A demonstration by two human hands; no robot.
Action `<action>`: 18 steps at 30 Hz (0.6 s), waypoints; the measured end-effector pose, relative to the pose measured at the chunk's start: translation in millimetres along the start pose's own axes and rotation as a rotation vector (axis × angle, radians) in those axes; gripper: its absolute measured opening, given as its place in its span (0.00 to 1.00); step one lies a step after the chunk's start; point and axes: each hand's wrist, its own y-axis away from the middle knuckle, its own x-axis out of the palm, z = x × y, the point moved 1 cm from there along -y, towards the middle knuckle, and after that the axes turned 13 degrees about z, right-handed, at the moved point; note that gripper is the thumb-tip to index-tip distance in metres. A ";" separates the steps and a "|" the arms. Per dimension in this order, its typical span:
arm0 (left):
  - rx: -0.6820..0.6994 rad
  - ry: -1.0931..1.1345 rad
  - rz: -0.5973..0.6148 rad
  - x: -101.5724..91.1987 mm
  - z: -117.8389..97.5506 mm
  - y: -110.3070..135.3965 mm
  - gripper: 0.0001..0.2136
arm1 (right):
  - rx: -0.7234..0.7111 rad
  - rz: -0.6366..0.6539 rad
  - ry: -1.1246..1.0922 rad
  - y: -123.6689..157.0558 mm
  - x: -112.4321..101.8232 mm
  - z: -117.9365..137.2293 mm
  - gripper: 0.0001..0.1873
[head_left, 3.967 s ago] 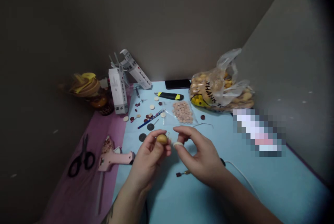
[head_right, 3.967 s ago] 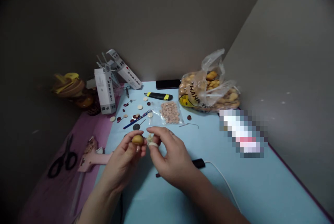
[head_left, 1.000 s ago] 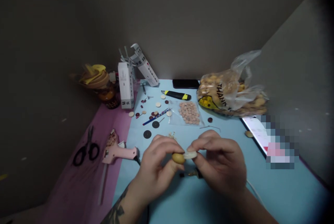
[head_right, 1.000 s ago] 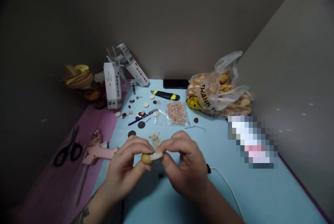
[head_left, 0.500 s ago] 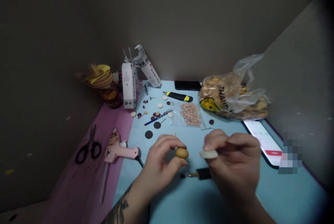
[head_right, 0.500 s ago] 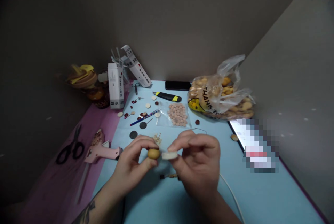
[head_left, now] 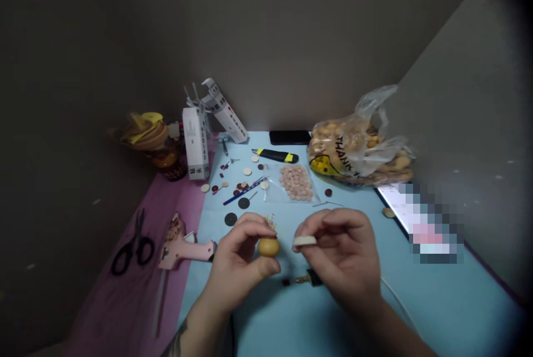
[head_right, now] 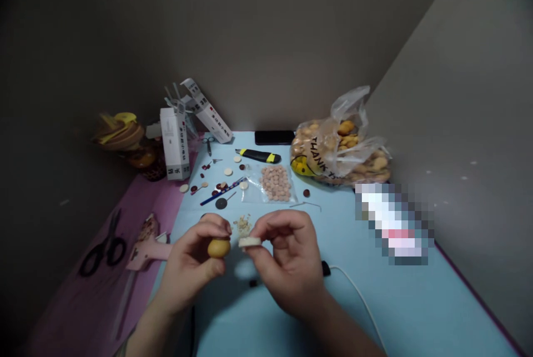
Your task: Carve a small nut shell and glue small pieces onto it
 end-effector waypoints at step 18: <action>0.042 -0.254 -0.003 0.8 -7.8 6.1 0.12 | -0.152 0.147 0.106 1.6 -1.2 -10.1 0.27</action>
